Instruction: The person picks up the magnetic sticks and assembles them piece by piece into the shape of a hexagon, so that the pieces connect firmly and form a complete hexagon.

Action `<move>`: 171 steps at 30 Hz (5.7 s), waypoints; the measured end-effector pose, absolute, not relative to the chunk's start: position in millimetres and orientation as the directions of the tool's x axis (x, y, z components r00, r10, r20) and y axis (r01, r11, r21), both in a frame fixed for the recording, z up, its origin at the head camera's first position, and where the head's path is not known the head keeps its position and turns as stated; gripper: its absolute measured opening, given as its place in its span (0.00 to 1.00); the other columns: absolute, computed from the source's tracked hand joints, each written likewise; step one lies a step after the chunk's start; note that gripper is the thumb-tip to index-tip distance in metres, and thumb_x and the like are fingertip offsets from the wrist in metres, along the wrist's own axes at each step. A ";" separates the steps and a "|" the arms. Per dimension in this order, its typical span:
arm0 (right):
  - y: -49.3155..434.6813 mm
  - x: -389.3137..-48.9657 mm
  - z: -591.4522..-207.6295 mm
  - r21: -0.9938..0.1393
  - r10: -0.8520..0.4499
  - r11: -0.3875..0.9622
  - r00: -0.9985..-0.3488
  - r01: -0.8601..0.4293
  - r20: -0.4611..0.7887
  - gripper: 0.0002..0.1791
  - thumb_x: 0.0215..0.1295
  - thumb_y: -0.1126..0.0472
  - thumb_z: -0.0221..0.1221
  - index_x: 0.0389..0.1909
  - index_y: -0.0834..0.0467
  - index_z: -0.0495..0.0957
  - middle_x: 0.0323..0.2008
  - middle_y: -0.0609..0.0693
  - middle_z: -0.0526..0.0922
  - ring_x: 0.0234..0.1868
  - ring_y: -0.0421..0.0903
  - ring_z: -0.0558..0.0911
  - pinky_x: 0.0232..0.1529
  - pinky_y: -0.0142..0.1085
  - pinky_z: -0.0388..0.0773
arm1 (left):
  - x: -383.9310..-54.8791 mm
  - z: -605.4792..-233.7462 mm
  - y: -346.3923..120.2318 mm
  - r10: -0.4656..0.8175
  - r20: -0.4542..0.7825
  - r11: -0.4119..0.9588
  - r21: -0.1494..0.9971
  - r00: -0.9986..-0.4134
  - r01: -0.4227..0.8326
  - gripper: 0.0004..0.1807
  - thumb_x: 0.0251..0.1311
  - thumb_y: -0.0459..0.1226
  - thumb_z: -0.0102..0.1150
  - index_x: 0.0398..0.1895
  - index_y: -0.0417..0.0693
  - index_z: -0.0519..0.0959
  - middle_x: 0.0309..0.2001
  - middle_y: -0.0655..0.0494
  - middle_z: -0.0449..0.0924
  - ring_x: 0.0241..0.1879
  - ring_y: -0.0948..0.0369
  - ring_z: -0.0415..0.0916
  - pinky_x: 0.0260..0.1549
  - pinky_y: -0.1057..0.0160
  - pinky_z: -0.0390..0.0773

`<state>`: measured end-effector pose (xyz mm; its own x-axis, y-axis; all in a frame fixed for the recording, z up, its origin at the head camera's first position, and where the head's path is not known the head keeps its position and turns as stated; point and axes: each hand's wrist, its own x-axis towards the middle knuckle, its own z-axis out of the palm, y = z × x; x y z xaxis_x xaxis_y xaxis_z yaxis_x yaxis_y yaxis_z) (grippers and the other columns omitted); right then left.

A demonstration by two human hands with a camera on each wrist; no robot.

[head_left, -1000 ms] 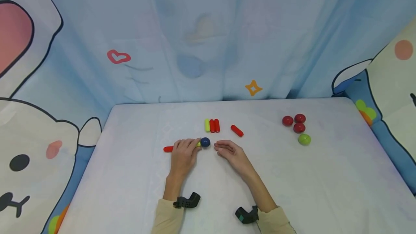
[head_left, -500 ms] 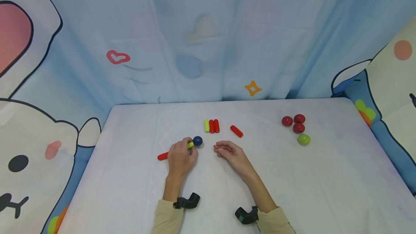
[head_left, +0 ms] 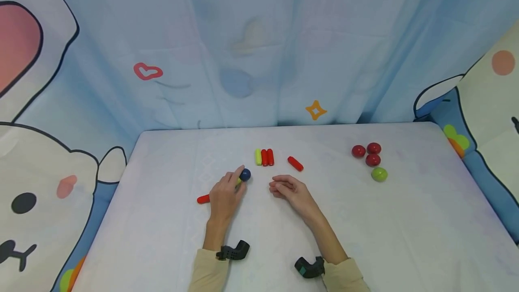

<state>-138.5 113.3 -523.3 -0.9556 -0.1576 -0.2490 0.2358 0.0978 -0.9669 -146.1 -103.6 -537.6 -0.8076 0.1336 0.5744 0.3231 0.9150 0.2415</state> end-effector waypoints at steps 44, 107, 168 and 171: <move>131.1 -142.2 -525.2 -0.735 0.179 0.678 -0.971 0.004 0.160 0.08 0.63 0.66 0.61 0.41 0.64 0.82 0.54 0.58 0.76 0.57 0.57 0.74 0.61 0.52 0.73 | -145.8 -533.1 -100.0 0.005 0.581 0.921 0.313 -0.814 0.230 0.19 0.55 0.42 0.66 0.51 0.49 0.81 0.42 0.52 0.86 0.34 0.57 0.84 0.31 0.64 0.83; 110.5 -133.2 -521.7 -0.971 -0.060 0.184 -0.984 0.155 -0.168 0.18 0.66 0.56 0.60 0.56 0.53 0.77 0.54 0.55 0.81 0.49 0.49 0.85 0.51 0.31 0.81 | -138.7 -527.9 -94.3 0.346 0.494 0.821 0.253 -0.798 0.512 0.28 0.56 0.47 0.66 0.61 0.53 0.76 0.44 0.57 0.86 0.42 0.63 0.85 0.43 0.70 0.82; 112.1 -135.6 -522.8 -0.971 -0.101 0.165 -0.976 0.173 -0.191 0.17 0.69 0.53 0.57 0.55 0.54 0.77 0.52 0.53 0.84 0.50 0.44 0.85 0.50 0.27 0.80 | -142.3 -530.9 -94.5 0.222 0.446 0.908 0.230 -0.867 0.350 0.24 0.56 0.34 0.67 0.58 0.58 0.78 0.48 0.56 0.82 0.53 0.57 0.75 0.49 0.62 0.82; 114.2 -136.6 -522.4 -0.969 -0.095 0.198 -0.980 0.151 -0.172 0.16 0.69 0.54 0.57 0.55 0.53 0.77 0.51 0.52 0.84 0.49 0.44 0.85 0.48 0.27 0.81 | -141.6 -530.4 -94.5 0.222 0.436 0.913 0.221 -0.872 0.342 0.26 0.55 0.34 0.68 0.59 0.58 0.78 0.48 0.56 0.82 0.53 0.57 0.75 0.49 0.62 0.82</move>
